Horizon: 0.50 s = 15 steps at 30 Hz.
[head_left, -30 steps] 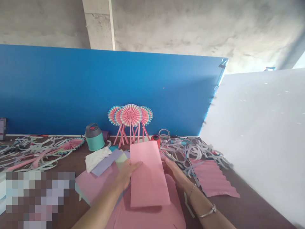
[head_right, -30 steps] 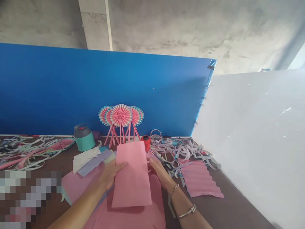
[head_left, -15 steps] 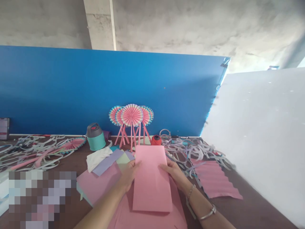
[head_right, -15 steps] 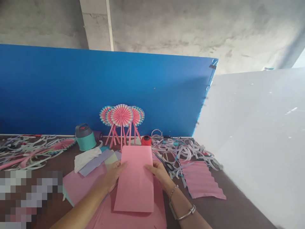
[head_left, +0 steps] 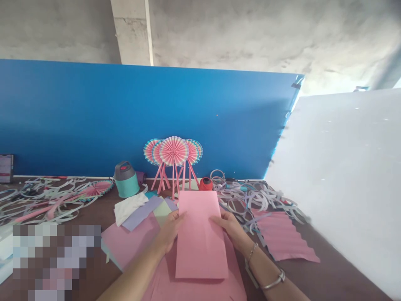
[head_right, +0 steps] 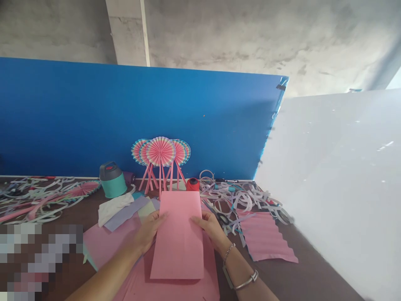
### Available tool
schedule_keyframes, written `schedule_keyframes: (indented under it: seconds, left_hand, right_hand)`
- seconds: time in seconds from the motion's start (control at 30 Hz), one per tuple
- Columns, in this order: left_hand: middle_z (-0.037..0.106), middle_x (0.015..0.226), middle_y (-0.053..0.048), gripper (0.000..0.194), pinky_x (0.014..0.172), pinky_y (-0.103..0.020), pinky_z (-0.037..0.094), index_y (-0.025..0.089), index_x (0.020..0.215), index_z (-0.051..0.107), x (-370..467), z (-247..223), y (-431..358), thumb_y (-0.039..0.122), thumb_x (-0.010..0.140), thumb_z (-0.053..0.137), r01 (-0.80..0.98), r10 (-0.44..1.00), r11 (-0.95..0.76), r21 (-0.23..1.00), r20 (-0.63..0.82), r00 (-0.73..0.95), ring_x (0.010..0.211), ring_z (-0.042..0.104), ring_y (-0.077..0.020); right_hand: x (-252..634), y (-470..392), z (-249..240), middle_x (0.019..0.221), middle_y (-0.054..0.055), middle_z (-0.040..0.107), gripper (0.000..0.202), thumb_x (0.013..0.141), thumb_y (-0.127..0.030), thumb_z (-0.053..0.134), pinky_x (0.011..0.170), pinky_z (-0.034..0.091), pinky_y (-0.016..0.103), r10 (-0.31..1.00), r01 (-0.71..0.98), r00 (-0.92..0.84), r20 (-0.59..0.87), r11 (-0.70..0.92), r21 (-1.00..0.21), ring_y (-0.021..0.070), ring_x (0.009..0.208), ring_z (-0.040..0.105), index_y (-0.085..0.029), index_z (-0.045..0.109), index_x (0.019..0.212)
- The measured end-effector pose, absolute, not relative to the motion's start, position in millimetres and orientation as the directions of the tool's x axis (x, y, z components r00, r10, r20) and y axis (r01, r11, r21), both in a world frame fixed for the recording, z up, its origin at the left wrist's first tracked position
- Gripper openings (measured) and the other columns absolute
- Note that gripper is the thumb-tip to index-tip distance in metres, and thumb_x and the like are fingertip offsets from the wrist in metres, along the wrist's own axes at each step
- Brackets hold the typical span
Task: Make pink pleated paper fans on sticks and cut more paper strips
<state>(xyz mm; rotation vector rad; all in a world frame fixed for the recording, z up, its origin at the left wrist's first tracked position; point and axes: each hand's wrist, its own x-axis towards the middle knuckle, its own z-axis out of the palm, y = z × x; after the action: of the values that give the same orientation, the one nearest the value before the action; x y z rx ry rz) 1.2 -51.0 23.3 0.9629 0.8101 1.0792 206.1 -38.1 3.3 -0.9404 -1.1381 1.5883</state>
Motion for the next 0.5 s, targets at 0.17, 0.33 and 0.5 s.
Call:
schedule_keyframes:
  seconds: [0.17, 0.33, 0.5]
  left_hand:
    - [0.074, 0.08, -0.009, 0.044, 0.066, -0.032, 0.05, 0.014, 0.098, 0.068, 0.4, 22.9, -51.2, 0.045, 0.068, 0.072, -0.343, 0.955, 0.174, 0.923, -0.074, 0.286, 0.076, 0.068, -0.0255]
    - [0.074, 0.081, -0.01, 0.043, 0.067, -0.032, 0.05, 0.013, 0.096, 0.069, 0.0, 23.2, -51.0, 0.045, 0.068, 0.072, -0.354, 0.955, 0.167, 0.92, -0.061, 0.291, 0.076, 0.068, -0.0257]
    - [0.073, 0.083, -0.011, 0.042, 0.067, -0.033, 0.05, 0.013, 0.096, 0.069, -0.5, 23.9, -51.2, 0.044, 0.067, 0.073, -0.362, 0.953, 0.166, 0.917, -0.055, 0.298, 0.078, 0.068, -0.0261]
  right_hand:
    - [205.7, -38.8, 4.8, 0.079, 0.007, 0.073, 0.034, 0.06, -0.039, 0.08, 0.067, 0.049, 0.032, 0.961, -0.269, -0.268, -0.071, -0.145, -0.952, 0.0209, 0.069, 0.066, -0.016, 0.072, 0.084]
    - [205.9, -39.1, 4.5, 0.078, 0.007, 0.073, 0.034, 0.06, -0.04, 0.08, 0.066, 0.05, 0.033, 0.965, -0.265, -0.255, -0.067, -0.136, -0.955, 0.0217, 0.069, 0.067, -0.017, 0.072, 0.083]
    - [206.7, -39.4, 4.4, 0.079, 0.007, 0.073, 0.033, 0.061, -0.039, 0.08, 0.066, 0.051, 0.034, 0.964, -0.263, -0.262, -0.049, -0.12, -0.957, 0.0228, 0.07, 0.067, -0.017, 0.073, 0.085]
